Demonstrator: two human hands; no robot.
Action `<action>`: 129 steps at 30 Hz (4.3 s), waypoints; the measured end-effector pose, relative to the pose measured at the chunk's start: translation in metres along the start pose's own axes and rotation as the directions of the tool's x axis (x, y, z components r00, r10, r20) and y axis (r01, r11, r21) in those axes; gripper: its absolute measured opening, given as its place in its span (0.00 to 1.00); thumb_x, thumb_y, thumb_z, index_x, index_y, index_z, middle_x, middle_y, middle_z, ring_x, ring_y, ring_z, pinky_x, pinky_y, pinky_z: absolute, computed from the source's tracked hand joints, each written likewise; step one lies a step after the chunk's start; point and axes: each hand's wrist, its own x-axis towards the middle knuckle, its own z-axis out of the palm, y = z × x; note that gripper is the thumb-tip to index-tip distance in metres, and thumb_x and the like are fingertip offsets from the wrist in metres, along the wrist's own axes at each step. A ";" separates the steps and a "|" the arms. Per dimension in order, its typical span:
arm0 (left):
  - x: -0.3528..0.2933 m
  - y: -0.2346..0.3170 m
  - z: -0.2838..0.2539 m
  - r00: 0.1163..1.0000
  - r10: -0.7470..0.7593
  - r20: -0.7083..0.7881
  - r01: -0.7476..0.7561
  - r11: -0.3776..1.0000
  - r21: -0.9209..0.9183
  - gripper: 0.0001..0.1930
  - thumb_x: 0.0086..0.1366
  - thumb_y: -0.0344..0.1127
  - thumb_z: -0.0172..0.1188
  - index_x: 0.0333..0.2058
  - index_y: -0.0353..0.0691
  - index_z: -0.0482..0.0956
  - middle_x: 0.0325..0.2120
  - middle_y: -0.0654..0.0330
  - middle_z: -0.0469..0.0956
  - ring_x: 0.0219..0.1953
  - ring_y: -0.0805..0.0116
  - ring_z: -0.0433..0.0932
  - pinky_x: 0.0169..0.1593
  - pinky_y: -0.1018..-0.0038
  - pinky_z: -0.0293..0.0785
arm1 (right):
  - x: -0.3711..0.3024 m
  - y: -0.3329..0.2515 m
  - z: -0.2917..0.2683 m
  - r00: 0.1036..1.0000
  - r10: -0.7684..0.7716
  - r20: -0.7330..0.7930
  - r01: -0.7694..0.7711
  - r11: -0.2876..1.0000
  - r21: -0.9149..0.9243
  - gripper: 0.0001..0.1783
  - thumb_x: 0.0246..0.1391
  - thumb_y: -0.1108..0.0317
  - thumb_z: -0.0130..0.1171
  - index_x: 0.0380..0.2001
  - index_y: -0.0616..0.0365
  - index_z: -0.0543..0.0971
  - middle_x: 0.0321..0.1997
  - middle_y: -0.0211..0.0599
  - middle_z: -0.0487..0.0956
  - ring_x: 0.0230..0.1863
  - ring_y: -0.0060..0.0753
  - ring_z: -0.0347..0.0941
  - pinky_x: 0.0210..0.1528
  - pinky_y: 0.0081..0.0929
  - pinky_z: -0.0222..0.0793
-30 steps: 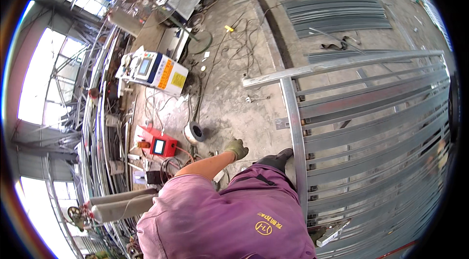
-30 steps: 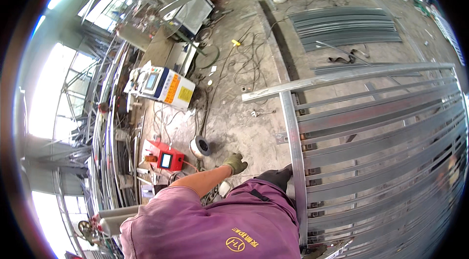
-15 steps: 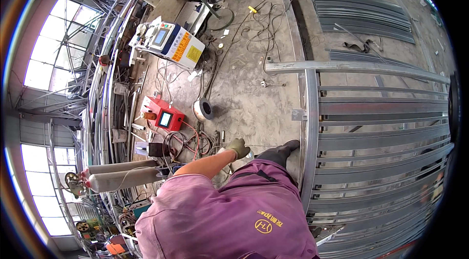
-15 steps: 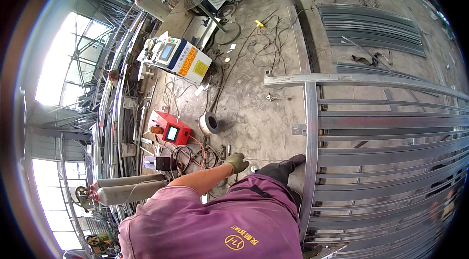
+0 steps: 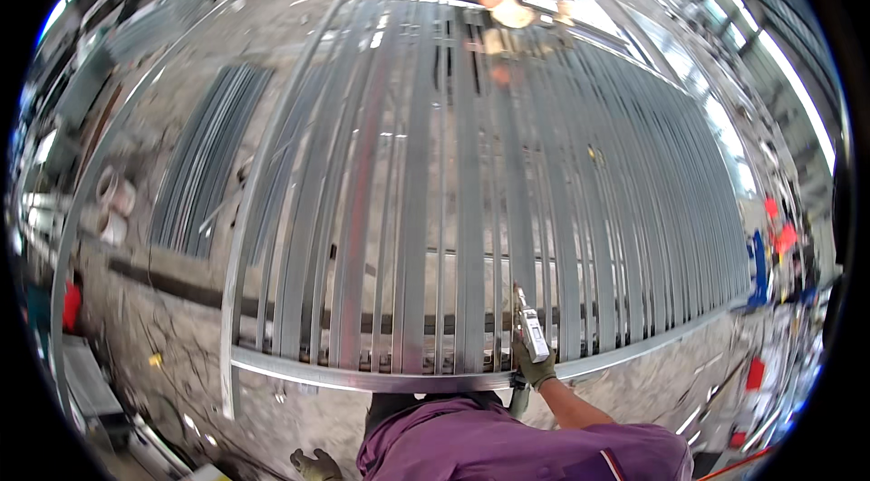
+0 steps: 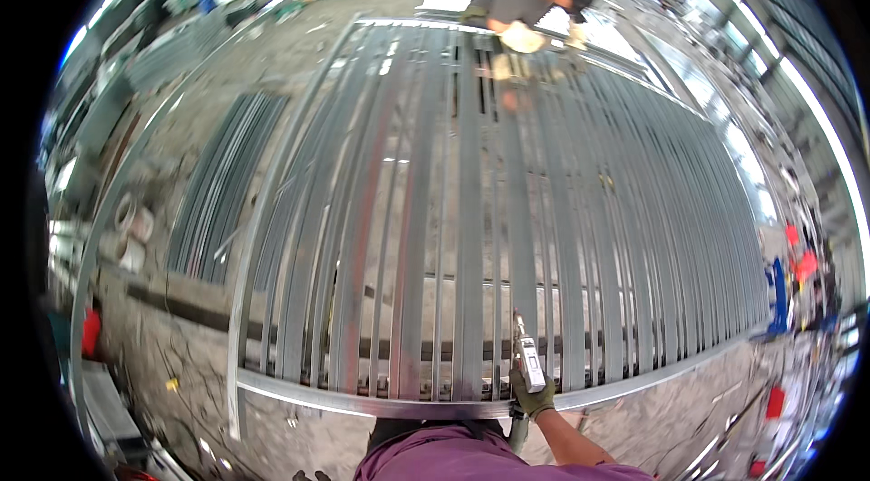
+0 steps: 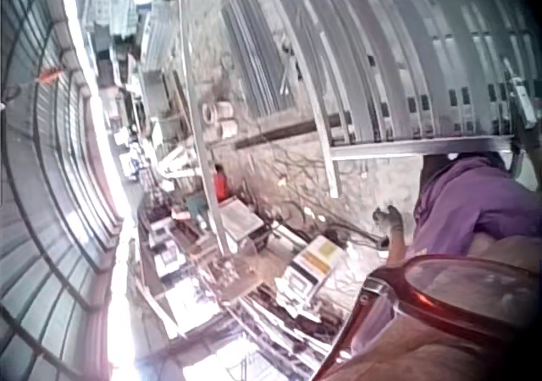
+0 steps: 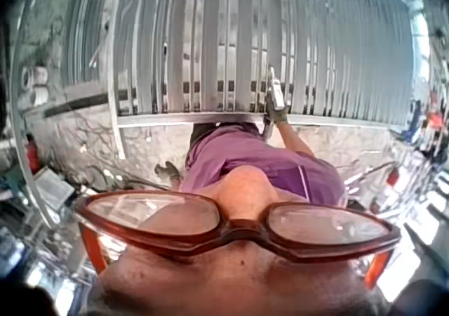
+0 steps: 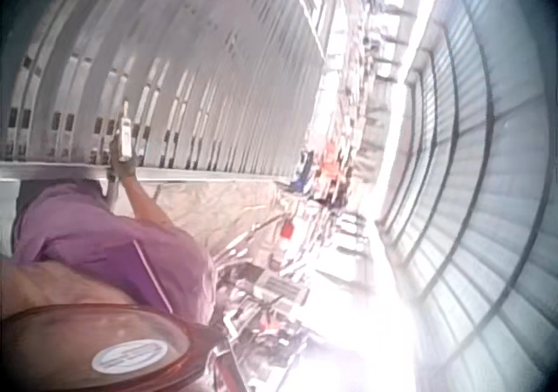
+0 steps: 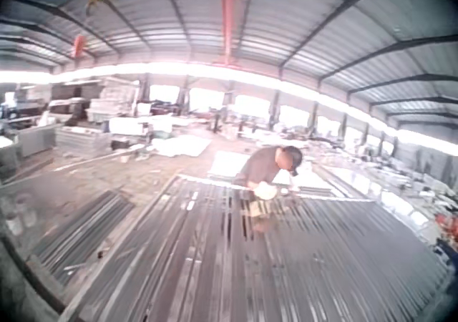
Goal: The person welds a large metal frame using a handheld welding tool. They move along the frame, applying welds at multiple joints while wearing gloves. Another worker is visible in the background performing similar tasks.
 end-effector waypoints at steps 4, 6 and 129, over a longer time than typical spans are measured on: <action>0.086 0.078 -0.040 0.992 0.125 -0.014 -0.125 0.992 -0.004 0.34 0.63 0.47 0.70 0.62 0.33 0.74 0.59 0.35 0.75 0.62 0.32 0.74 0.64 0.41 0.73 | -0.012 0.014 0.007 0.993 -0.091 -0.072 0.087 0.995 -0.055 0.23 0.62 0.60 0.78 0.57 0.57 0.87 0.49 0.30 0.91 0.50 0.26 0.89 0.54 0.29 0.84; 0.125 0.084 -0.012 0.993 0.117 0.009 -0.117 0.993 -0.023 0.34 0.69 0.35 0.67 0.70 0.35 0.67 0.73 0.39 0.69 0.76 0.36 0.65 0.74 0.47 0.67 | -0.014 0.022 0.006 0.991 -0.094 -0.100 0.092 0.996 -0.023 0.22 0.61 0.59 0.79 0.55 0.56 0.88 0.48 0.30 0.92 0.49 0.26 0.89 0.53 0.29 0.84; 0.106 0.004 0.022 0.939 -0.146 0.312 0.127 0.989 0.082 0.42 0.62 0.58 0.67 0.65 0.29 0.77 0.67 0.33 0.74 0.71 0.39 0.73 0.73 0.52 0.70 | -0.015 0.000 0.011 0.986 -0.076 -0.149 0.079 0.997 0.015 0.21 0.60 0.62 0.79 0.54 0.55 0.88 0.48 0.30 0.92 0.47 0.27 0.89 0.54 0.30 0.84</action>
